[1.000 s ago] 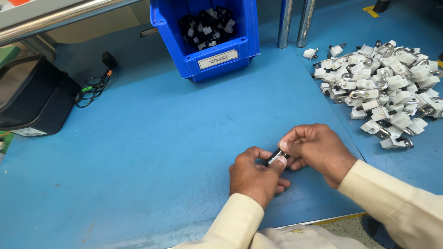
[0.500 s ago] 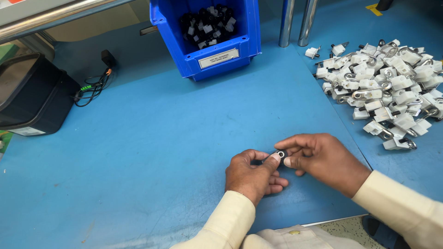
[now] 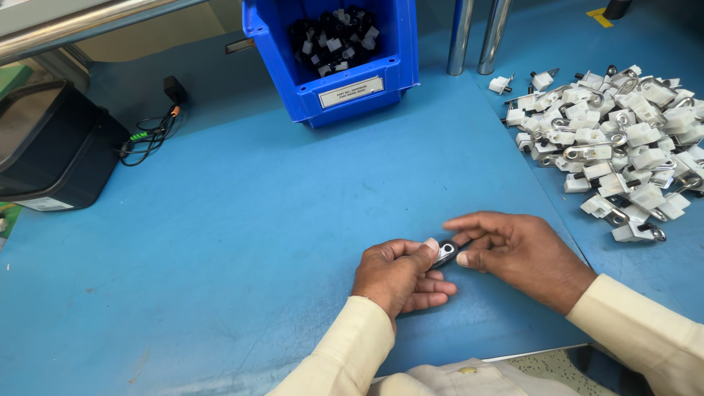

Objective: The person repeatedly picks a black plastic housing and a white electrical component, aligns them, and presses them together to form an assembled unit. The person places the assembled units into a blue bin. The person then picks up a plastic bag containing black components.

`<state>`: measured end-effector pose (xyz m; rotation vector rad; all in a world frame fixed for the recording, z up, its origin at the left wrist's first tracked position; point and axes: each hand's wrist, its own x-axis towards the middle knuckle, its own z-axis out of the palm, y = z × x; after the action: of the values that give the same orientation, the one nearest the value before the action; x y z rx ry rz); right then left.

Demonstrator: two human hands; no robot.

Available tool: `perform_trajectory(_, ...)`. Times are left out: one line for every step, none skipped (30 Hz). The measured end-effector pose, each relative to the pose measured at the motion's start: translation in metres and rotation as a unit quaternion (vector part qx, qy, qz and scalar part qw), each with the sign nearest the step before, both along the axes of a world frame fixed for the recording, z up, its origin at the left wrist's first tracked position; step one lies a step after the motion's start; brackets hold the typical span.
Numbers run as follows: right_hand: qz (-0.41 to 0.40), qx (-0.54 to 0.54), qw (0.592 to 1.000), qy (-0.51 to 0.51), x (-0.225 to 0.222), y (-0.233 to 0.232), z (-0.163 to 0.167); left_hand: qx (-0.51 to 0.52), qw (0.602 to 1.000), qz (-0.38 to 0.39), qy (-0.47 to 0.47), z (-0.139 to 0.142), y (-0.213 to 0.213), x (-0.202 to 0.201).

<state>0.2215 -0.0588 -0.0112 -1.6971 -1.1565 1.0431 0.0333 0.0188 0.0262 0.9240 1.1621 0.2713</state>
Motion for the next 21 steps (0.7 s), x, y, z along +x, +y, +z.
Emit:
perform_trajectory(0.011,0.027,0.999,-0.031,-0.002,0.000,-0.003,0.002,1.000,-0.001,0.000,0.000,0.000,0.000)
perform_trajectory(0.023,0.053,0.996,-0.064,-0.005,-0.001,-0.006,0.003,1.000,0.003,-0.002,-0.001,0.000,0.001)
perform_trajectory(0.049,0.087,0.985,-0.144,-0.006,-0.004,-0.008,0.003,1.000,0.006,-0.005,-0.001,0.000,0.002)
perform_trajectory(0.073,0.121,0.965,-0.222,-0.008,-0.007,-0.009,0.005,1.000,0.008,-0.007,-0.002,0.000,0.003)
perform_trajectory(0.096,0.155,0.937,-0.298,-0.009,-0.007,-0.009,0.004,1.000,0.005,-0.011,-0.003,0.001,0.003)
perform_trajectory(0.057,0.106,0.969,-0.216,-0.009,-0.007,-0.008,0.003,1.000,0.005,-0.015,-0.004,0.002,0.003)
perform_trajectory(0.017,0.056,0.990,-0.132,-0.009,-0.007,-0.007,0.002,1.000,0.004,-0.019,-0.005,0.003,0.002)
perform_trajectory(-0.024,0.006,0.999,-0.045,-0.008,-0.005,-0.005,0.011,1.000,0.000,-0.020,-0.007,0.002,0.002)
perform_trajectory(-0.017,-0.002,0.999,-0.041,-0.007,-0.003,-0.002,0.020,1.000,-0.002,-0.021,-0.009,0.001,0.001)
perform_trajectory(-0.010,-0.011,0.999,-0.036,-0.006,-0.003,0.000,0.028,0.999,-0.005,-0.023,-0.011,-0.001,0.001)
perform_trajectory(-0.005,-0.019,0.999,-0.032,-0.006,-0.002,0.002,0.035,0.999,-0.009,-0.037,-0.013,-0.003,0.001)
perform_trajectory(-0.011,-0.029,0.999,-0.017,-0.005,-0.001,0.004,0.042,0.998,-0.012,-0.051,-0.014,-0.005,0.001)
perform_trajectory(-0.014,-0.040,0.999,-0.002,-0.005,0.002,0.006,0.049,0.997,-0.013,-0.066,-0.015,-0.008,0.000)
perform_trajectory(-0.018,-0.050,0.999,0.013,-0.005,0.003,0.007,0.074,0.994,-0.017,-0.074,-0.015,-0.011,-0.001)
perform_trajectory(-0.024,-0.059,0.997,0.035,-0.005,0.003,0.008,0.099,0.991,-0.021,-0.082,-0.015,-0.014,-0.002)
perform_trajectory(-0.029,-0.069,0.996,0.057,-0.006,0.003,0.008,0.124,0.988,-0.025,-0.090,-0.014,-0.016,-0.002)
perform_trajectory(-0.035,-0.079,0.993,0.080,-0.006,0.003,0.008,0.138,0.988,-0.017,-0.064,-0.012,-0.017,-0.001)
perform_trajectory(-0.040,-0.078,0.992,0.096,-0.007,0.003,0.008,0.152,0.988,-0.008,-0.039,-0.010,-0.018,0.000)
perform_trajectory(-0.045,-0.078,0.990,0.112,-0.007,0.002,0.009,0.165,0.986,0.001,-0.014,-0.007,-0.019,0.002)
perform_trajectory(-0.052,-0.077,0.987,0.128,-0.008,0.001,0.009,0.191,0.981,-0.006,0.009,-0.004,-0.019,0.002)
perform_trajectory(-0.052,-0.081,0.985,0.143,-0.008,0.001,0.009,0.218,0.975,-0.012,0.032,0.000,-0.019,0.003)
